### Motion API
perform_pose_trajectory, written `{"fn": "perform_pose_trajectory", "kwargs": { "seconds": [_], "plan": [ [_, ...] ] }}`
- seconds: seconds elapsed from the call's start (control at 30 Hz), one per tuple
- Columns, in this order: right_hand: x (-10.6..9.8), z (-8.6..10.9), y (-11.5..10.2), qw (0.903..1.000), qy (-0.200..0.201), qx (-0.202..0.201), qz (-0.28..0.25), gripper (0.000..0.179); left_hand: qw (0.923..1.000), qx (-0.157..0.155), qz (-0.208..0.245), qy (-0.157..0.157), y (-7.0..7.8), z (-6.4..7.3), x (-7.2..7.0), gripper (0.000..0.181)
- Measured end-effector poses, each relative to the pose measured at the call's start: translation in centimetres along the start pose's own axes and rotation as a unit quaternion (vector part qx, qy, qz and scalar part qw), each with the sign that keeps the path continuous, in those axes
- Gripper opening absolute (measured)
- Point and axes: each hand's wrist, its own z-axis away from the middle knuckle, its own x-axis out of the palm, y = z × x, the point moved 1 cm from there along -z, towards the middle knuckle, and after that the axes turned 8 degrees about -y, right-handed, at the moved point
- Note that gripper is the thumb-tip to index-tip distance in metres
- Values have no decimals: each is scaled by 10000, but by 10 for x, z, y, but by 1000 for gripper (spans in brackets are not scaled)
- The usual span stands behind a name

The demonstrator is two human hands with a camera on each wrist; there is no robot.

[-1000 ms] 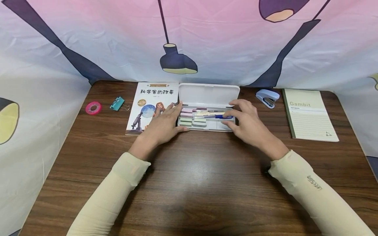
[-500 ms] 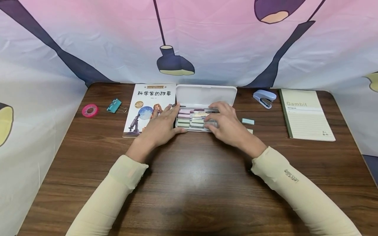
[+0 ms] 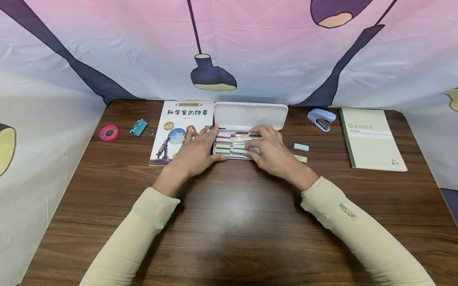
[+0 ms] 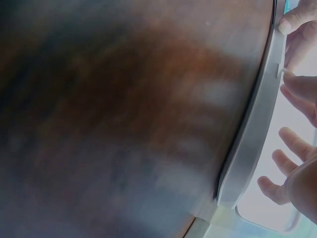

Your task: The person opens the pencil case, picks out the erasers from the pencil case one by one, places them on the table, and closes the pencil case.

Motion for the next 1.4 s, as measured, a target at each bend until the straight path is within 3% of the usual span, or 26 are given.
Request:
{"fn": "perform_pose_trajectory", "kwargs": {
  "seconds": [0.07,0.43,0.7,0.93,1.1,1.3,1.4],
  "plan": [
    [1,-1,0,10000,36,-40,45,14,10000,41,-17,49,-8,-7,7,103],
    [7,-9,5,9991,126,-282,284,14,10000,33,-4,26,-5,-4,3,104],
    [36,-23,45,9975,229,-507,432,14,9998,67,-98,136,-18,-14,14,108],
    [13,-12,12,9982,193,-447,338,15,10000,10,5,48,-12,-11,9,107],
    [2,-4,2,9989,138,-277,362,16,10000,44,9,66,-12,-11,9,107],
    [-13,10,4,9996,119,-38,242,14,10000,-8,7,-24,-10,-9,6,106],
    [-21,23,12,9996,259,56,134,13,10000,42,22,5,-17,-14,12,107]
  ]
}}
